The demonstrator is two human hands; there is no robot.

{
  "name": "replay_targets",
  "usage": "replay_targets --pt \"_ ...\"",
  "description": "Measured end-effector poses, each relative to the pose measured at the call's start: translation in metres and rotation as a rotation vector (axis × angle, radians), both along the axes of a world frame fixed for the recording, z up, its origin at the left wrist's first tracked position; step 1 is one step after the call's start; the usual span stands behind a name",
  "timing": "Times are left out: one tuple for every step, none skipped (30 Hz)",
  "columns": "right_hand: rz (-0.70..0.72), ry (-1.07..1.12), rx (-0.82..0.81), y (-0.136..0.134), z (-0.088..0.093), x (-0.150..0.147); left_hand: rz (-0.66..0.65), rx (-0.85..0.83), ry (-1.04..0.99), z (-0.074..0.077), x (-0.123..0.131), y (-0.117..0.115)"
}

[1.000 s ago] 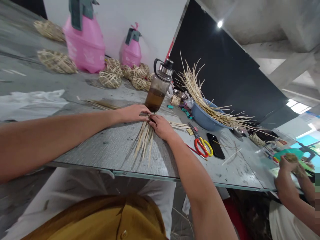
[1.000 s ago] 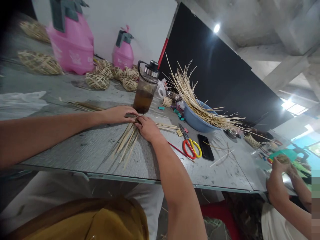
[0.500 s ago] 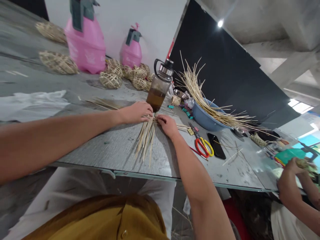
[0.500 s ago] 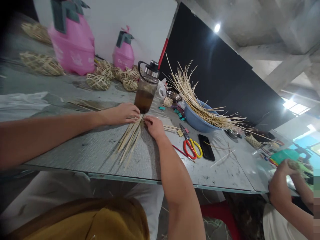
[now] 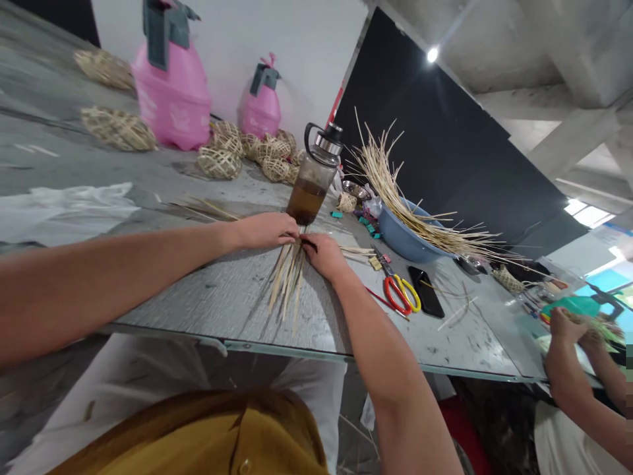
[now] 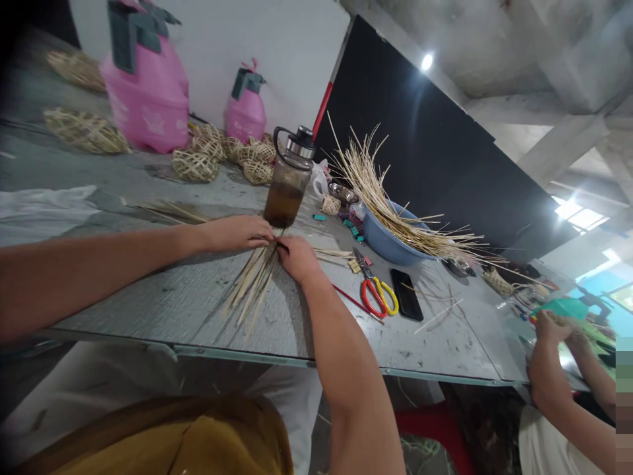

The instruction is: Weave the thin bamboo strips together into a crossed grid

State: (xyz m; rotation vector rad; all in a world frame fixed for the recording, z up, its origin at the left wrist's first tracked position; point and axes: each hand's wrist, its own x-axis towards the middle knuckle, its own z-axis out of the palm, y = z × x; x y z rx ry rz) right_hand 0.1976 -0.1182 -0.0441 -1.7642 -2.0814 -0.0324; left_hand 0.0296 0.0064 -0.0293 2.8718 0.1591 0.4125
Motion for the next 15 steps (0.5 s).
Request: replay_targets --pt "-0.006 0.016 -0.006 0.000 0.000 0.000 0.021 -0.003 0.010 0.001 -0.001 -0.001" --pt "-0.015 0.034 -0.009 0.001 0.000 0.001 0.038 -0.002 0.022 0.003 -0.001 -0.001" --pt "-0.023 0.055 -0.013 0.001 0.000 0.001 0.047 -0.001 0.035 0.004 -0.002 -0.001" --pt "-0.025 0.077 -0.020 0.001 0.000 0.003 0.047 -0.001 0.044 0.005 -0.003 0.000" --pt "-0.022 0.100 -0.028 0.002 0.000 0.005 0.039 -0.005 0.049 0.006 -0.004 0.001" --pt "-0.014 0.123 -0.037 0.002 0.000 0.007 0.027 -0.012 0.049 0.006 -0.004 0.003" --pt "-0.004 0.146 -0.045 0.002 0.001 0.009 0.015 -0.022 0.046 0.005 -0.004 0.006" --pt "0.007 0.168 -0.052 0.002 0.000 0.011 0.004 -0.034 0.043 0.003 -0.004 0.009" --pt "0.017 0.188 -0.056 0.002 0.000 0.013 -0.001 -0.046 0.041 0.001 -0.004 0.013" --pt "0.028 0.205 -0.057 0.002 0.000 0.015 0.000 -0.058 0.040 -0.001 -0.003 0.016" --pt "0.038 0.220 -0.055 0.002 -0.001 0.017 0.003 -0.069 0.045 -0.004 -0.002 0.020" --pt "0.046 0.233 -0.051 0.002 -0.002 0.018 0.012 -0.077 0.045 -0.006 -0.002 0.023" --pt "0.051 0.245 -0.044 0.003 -0.003 0.019 0.016 -0.083 0.045 -0.008 -0.001 0.026" --pt "0.052 0.254 -0.036 0.003 -0.004 0.020 0.016 -0.087 0.043 -0.009 -0.001 0.028" --pt "0.050 0.261 -0.030 0.004 -0.005 0.020 0.007 -0.091 0.040 -0.010 -0.001 0.030"
